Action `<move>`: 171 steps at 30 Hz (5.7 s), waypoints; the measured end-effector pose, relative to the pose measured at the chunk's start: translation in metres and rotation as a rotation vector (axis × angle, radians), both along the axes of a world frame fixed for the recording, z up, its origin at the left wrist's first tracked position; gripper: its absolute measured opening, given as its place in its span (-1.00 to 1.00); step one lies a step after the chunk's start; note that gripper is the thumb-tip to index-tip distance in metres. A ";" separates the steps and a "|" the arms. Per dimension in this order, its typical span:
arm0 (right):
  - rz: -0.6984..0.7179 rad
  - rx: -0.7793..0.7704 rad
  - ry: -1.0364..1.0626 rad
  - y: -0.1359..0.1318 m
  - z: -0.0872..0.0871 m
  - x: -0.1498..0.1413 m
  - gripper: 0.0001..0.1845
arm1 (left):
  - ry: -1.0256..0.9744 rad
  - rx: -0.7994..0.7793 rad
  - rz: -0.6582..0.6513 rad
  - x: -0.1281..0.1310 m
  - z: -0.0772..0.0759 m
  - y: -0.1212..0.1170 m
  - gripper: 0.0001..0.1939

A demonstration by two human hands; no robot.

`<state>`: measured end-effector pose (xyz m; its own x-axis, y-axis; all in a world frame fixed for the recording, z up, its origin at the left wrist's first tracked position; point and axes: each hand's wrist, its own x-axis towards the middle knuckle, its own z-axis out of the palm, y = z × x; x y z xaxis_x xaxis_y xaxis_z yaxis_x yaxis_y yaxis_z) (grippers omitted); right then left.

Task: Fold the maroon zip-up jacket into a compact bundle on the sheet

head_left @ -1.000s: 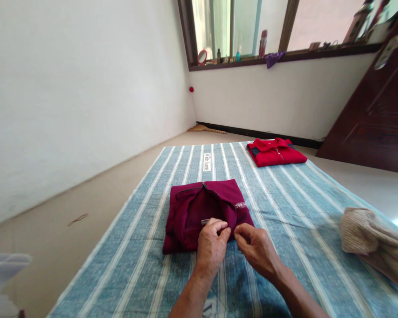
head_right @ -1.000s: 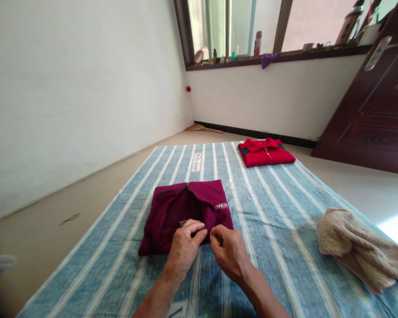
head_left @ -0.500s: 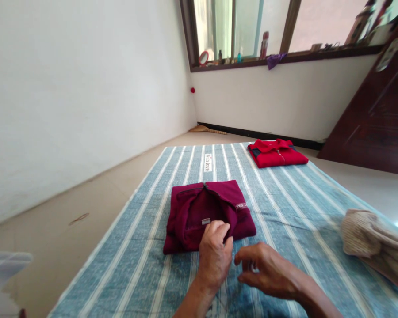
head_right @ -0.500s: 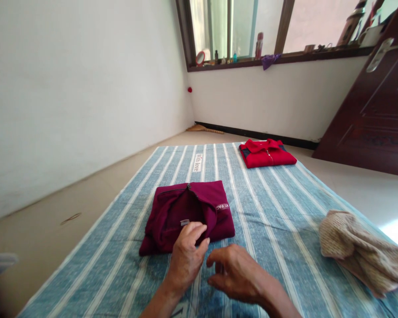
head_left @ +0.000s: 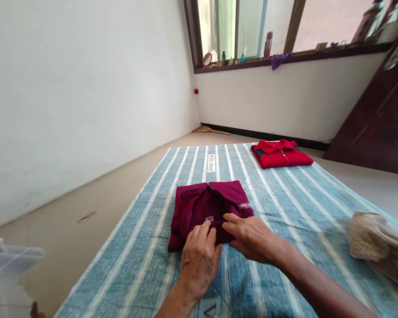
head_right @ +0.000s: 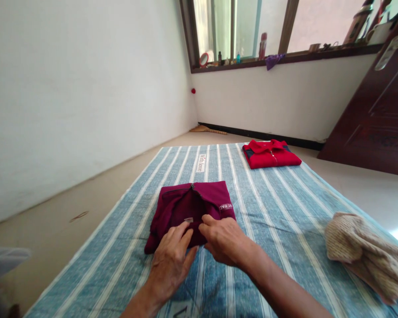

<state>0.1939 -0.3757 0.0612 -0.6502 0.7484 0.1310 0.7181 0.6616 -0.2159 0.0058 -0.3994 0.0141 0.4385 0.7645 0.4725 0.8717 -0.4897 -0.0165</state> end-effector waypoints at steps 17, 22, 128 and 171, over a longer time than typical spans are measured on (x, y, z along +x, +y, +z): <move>-0.011 0.197 -0.166 0.015 -0.008 -0.002 -0.83 | 0.185 0.139 -0.031 -0.005 0.003 0.013 -0.77; 0.007 0.289 -0.084 0.017 -0.018 -0.001 -0.80 | 0.162 0.204 -0.054 -0.007 0.002 0.018 -0.75; 0.069 0.804 0.222 0.011 -0.072 -0.044 -0.64 | 0.346 0.339 -0.140 -0.046 -0.011 0.026 -0.71; 0.019 0.798 0.158 -0.009 -0.080 -0.032 -0.63 | 0.556 0.185 -0.097 -0.031 0.001 0.010 -0.72</move>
